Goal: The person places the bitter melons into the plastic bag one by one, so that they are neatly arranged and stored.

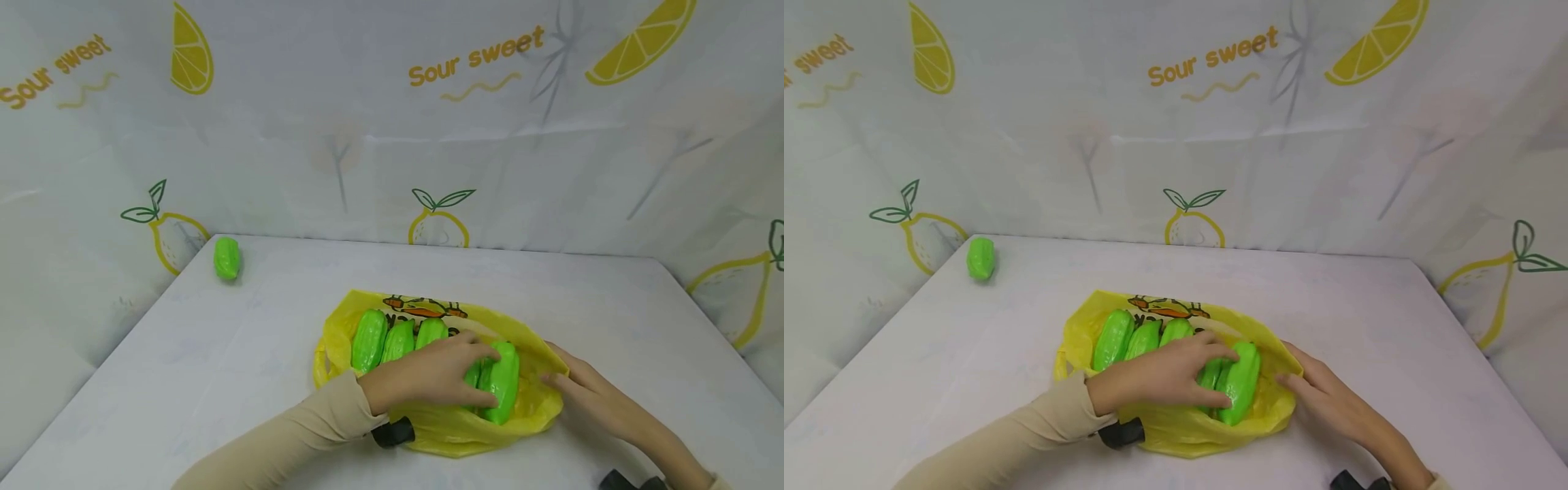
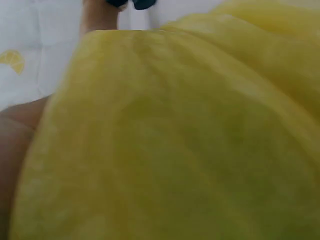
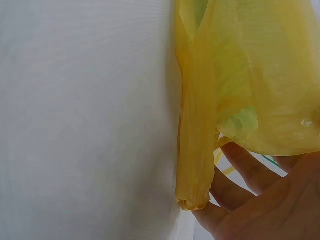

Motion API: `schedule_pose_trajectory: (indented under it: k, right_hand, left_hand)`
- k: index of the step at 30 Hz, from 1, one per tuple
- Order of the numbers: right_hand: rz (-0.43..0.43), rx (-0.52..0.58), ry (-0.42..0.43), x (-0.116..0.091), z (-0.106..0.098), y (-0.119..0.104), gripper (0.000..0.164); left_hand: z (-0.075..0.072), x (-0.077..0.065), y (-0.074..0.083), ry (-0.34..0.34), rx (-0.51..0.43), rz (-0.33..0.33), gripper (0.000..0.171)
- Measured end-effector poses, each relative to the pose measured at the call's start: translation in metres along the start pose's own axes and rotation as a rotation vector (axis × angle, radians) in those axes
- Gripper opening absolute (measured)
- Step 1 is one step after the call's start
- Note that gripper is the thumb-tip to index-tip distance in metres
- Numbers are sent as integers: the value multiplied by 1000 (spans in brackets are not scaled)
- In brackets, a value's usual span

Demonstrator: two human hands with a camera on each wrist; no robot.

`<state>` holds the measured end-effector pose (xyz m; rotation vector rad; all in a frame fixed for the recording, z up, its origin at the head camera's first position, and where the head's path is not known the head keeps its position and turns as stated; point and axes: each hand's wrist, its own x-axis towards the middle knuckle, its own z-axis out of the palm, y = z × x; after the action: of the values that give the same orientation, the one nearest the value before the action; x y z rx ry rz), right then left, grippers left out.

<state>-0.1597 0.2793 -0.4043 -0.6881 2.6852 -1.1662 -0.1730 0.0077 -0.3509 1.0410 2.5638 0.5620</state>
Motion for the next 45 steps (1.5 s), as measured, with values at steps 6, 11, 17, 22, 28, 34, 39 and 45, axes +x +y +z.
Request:
schedule_pose_trajectory:
  k: [6, 11, 17, 22, 28, 34, 39, 45]
  right_hand:
    - [43, -23, -6, 1, 0, 0, 48]
    - [52, -16, -11, 0, 1, -3, 48]
    - [17, -1, -1, -1, 0, -8, 46]
    - [7, -3, 1, -1, 1, -12, 47]
    - [0, -20, 12, -1, 2, -12, 47]
    - [-12, -31, 20, -1, 2, -11, 47]
    - [-14, -41, 20, -1, 3, -9, 49]
    - [-25, -43, 25, -1, 3, -10, 48]
  left_hand:
    - [8, 1, 0, 49, 81, -4, 59]
    - [4, -1, -1, 103, 82, 13, 55]
    - [-7, -9, -9, 193, 54, 39, 48]
    - [-12, -15, -18, 257, 50, 75, 42]
    - [-19, -23, -25, 291, -2, 81, 40]
    - [-26, -30, -31, 327, -37, 78, 40]
    - [-31, -36, -36, 351, -51, 76, 40]
    - [-37, -43, -42, 395, -54, 75, 38]
